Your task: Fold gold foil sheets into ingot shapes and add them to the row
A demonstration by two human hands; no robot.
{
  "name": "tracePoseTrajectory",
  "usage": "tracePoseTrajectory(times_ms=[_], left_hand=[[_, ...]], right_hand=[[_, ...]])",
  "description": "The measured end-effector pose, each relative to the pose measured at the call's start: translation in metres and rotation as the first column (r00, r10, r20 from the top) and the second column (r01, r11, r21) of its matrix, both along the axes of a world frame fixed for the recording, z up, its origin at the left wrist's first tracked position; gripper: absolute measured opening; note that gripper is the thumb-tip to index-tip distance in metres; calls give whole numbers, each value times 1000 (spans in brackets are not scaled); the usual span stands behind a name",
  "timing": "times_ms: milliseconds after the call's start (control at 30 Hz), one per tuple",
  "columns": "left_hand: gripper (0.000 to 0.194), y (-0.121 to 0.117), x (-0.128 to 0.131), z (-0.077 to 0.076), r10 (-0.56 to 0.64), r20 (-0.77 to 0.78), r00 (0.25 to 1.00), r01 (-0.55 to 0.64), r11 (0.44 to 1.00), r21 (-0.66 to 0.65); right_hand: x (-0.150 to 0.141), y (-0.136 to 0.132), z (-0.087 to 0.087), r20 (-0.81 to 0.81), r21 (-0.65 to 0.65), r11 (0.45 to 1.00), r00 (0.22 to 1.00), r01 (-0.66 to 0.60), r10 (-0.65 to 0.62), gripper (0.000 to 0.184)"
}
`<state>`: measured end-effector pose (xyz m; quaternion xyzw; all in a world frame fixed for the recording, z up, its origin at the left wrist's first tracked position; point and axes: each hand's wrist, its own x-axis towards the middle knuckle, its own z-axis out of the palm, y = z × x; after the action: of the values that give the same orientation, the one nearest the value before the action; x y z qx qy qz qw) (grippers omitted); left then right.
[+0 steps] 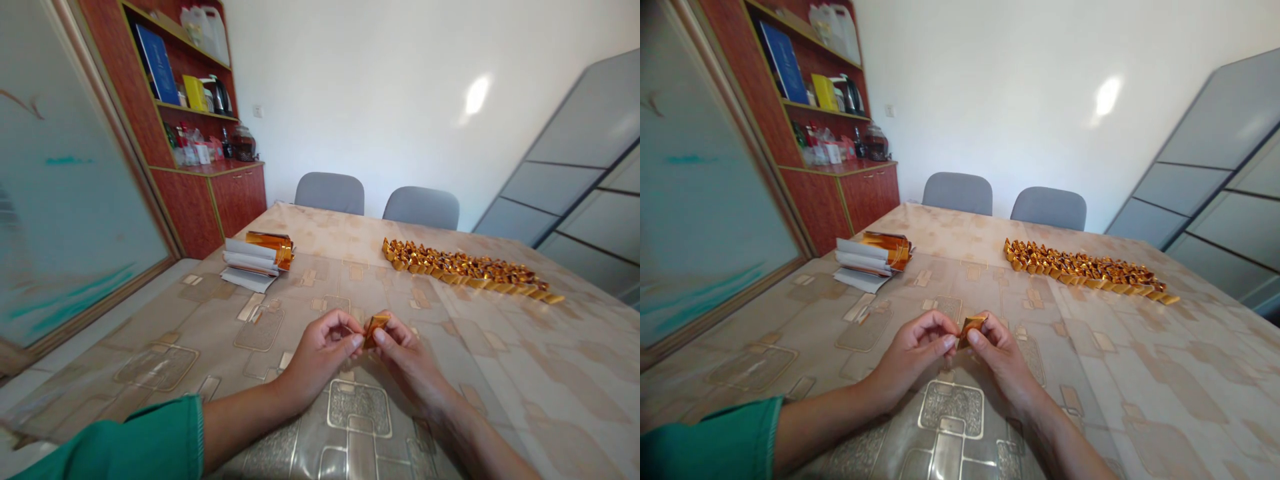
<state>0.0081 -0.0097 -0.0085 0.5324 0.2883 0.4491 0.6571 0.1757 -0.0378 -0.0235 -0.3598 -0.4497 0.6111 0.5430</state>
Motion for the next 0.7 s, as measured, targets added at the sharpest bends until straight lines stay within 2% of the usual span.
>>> tracePoseTrajectory(times_ms=[233,433,567,700], left_hand=[[10,0,-1,0,24,-20,999,-21,985,171],[3,1,-1,0,177,-153,972,-128,950,284],[3,3,0,-4,202,-192,960,-145,951,273],[6,3,2,-6,195,-200,960,-153,966,207]], right_hand=[[2,1,-5,7,44,999,1000,-27,26,24],[-1,-1,-1,59,59,998,998,-3,0,25],[-1,-2,0,52,31,998,997,48,-50,29],[-2,0,0,97,41,995,991,88,-92,30]])
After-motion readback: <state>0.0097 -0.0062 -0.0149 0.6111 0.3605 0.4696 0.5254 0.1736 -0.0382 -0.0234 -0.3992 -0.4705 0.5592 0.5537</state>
